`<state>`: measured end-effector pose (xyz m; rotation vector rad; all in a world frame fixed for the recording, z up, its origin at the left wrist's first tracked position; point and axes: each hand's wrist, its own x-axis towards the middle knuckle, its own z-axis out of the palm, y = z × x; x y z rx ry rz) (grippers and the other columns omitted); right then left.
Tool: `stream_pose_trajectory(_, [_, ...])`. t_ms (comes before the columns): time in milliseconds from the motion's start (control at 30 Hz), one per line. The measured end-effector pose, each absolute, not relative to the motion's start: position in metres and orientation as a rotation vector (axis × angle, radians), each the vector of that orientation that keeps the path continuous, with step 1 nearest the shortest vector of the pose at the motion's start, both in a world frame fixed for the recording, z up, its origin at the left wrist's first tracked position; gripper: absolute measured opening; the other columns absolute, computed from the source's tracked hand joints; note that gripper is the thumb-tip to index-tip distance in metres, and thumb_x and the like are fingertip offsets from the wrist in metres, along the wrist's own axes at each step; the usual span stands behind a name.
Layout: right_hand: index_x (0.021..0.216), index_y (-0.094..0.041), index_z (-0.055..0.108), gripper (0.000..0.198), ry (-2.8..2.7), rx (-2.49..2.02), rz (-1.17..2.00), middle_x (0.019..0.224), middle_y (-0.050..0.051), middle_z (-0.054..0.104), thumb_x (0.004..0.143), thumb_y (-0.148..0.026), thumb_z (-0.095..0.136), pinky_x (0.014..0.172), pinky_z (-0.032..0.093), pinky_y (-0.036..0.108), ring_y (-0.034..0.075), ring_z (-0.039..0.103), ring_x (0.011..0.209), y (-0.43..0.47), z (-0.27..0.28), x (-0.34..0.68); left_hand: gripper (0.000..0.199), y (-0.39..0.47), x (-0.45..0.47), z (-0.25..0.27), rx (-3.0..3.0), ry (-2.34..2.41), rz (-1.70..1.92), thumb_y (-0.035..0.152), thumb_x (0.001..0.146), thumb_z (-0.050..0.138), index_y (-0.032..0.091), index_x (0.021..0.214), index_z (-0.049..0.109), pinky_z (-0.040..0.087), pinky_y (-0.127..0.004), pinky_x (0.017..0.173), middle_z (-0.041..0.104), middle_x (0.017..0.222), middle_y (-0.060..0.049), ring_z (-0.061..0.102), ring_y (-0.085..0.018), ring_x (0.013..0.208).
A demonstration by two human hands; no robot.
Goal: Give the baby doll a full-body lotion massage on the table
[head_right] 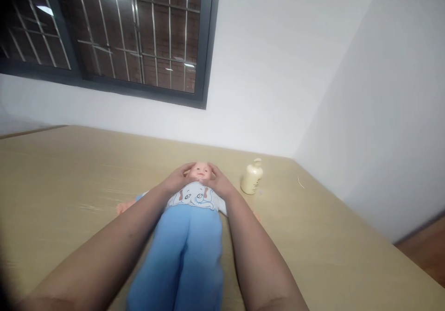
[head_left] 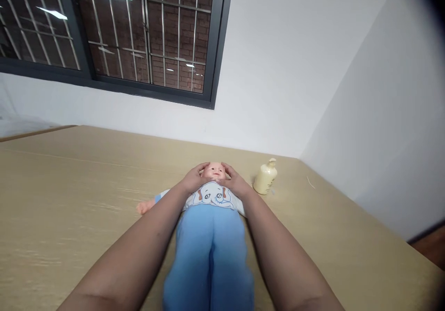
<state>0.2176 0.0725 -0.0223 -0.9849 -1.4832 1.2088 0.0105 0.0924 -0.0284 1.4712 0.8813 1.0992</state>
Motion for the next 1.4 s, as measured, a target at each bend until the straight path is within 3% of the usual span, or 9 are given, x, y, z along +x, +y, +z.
stream_pose_trajectory(267, [0.146, -0.031, 0.04, 0.088, -1.374, -0.868, 1.466, 0.155, 0.005, 0.039, 0.07, -0.037, 0.084, 0.105, 0.047, 0.041, 0.025, 0.052, 0.131, 0.077, -0.027, 0.227, 0.077, 0.092, 0.008, -0.029, 1.184, 0.719, 1.073, 0.033, 0.064, 0.086, 0.021, 0.134, 0.055, 0.055, -0.041, 0.087, 0.061, 0.133, -0.015, 0.067, -0.03, 0.107])
stream_pose_trajectory(433, [0.145, -0.03, 0.043, 0.079, -1.282, -0.846, 1.516, 0.146, 0.007, 0.052, 0.075, -0.042, 0.078, 0.103, 0.048, 0.045, 0.024, 0.061, 0.121, 0.081, -0.031, 0.228, 0.056, 0.088, 0.012, -0.025, 1.073, 0.774, 1.16, 0.037, 0.074, 0.079, 0.021, 0.125, 0.061, 0.055, -0.04, 0.088, 0.064, 0.129, -0.015, 0.067, -0.028, 0.106])
stream_pose_trajectory(567, [0.145, -0.03, 0.043, 0.085, -1.377, -0.913, 1.389, 0.151, 0.006, 0.045, 0.07, -0.039, 0.082, 0.105, 0.047, 0.043, 0.025, 0.055, 0.127, 0.079, -0.028, 0.222, 0.075, 0.088, 0.013, -0.024, 1.273, 0.821, 1.108, 0.038, 0.068, 0.083, 0.021, 0.135, 0.054, 0.053, -0.042, 0.092, 0.062, 0.131, -0.015, 0.064, -0.03, 0.112])
stream_pose_trajectory(667, [0.146, -0.029, 0.041, 0.098, -1.409, -0.948, 1.299, 0.146, 0.009, 0.05, 0.061, -0.033, 0.088, 0.103, 0.048, 0.043, 0.028, 0.056, 0.126, 0.076, -0.026, 0.215, 0.09, 0.089, 0.012, -0.026, 1.422, 0.855, 1.087, 0.034, 0.06, 0.088, 0.021, 0.14, 0.048, 0.053, -0.042, 0.091, 0.062, 0.131, -0.015, 0.063, -0.032, 0.114])
stream_pose_trajectory(900, [0.141, -0.025, 0.049, 0.091, -1.467, -1.003, 1.177, 0.142, 0.01, 0.054, 0.06, -0.031, 0.089, 0.109, 0.043, 0.045, 0.029, 0.052, 0.129, 0.071, -0.019, 0.215, 0.093, 0.092, 0.009, -0.028, 1.487, 0.897, 1.073, 0.037, 0.061, 0.087, 0.021, 0.143, 0.045, 0.054, -0.043, 0.088, 0.064, 0.126, -0.016, 0.067, -0.031, 0.106])
stream_pose_trajectory(1067, [0.132, -0.029, 0.058, 0.076, -1.385, -0.891, 1.351, 0.147, 0.006, 0.051, 0.062, -0.031, 0.088, 0.106, 0.045, 0.044, 0.028, 0.055, 0.128, 0.072, -0.02, 0.225, 0.095, 0.09, 0.007, -0.027, 1.298, 0.809, 1.03, 0.036, 0.059, 0.09, 0.022, 0.143, 0.046, 0.054, -0.045, 0.088, 0.065, 0.125, -0.017, 0.068, -0.03, 0.102])
stream_pose_trajectory(1200, [0.132, -0.025, 0.058, 0.071, -1.258, -0.765, 1.517, 0.14, 0.01, 0.058, 0.066, -0.03, 0.085, 0.102, 0.049, 0.045, 0.029, 0.063, 0.116, 0.075, -0.024, 0.226, 0.088, 0.092, 0.006, -0.03, 1.192, 0.738, 1.046, 0.037, 0.066, 0.087, 0.022, 0.143, 0.046, 0.054, -0.043, 0.09, 0.059, 0.135, -0.018, 0.066, -0.03, 0.109])
stream_pose_trajectory(1300, [0.134, -0.023, 0.055, 0.07, -1.252, -0.804, 1.458, 0.14, 0.011, 0.057, 0.07, -0.034, 0.083, 0.099, 0.051, 0.045, 0.029, 0.063, 0.117, 0.074, -0.024, 0.223, 0.078, 0.095, 0.007, -0.033, 1.262, 0.784, 1.085, 0.045, 0.072, 0.081, 0.021, 0.14, 0.05, 0.053, -0.042, 0.093, 0.058, 0.137, -0.016, 0.064, -0.03, 0.113])
stream_pose_trajectory(1400, [0.137, -0.025, 0.052, 0.08, -1.369, -0.905, 1.31, 0.144, 0.01, 0.053, 0.065, -0.034, 0.086, 0.097, 0.052, 0.043, 0.031, 0.058, 0.123, 0.072, -0.024, 0.218, 0.086, 0.097, 0.008, -0.033, 1.449, 0.88, 1.083, 0.042, 0.066, 0.085, 0.023, 0.141, 0.048, 0.051, -0.044, 0.097, 0.055, 0.14, -0.014, 0.06, -0.032, 0.119])
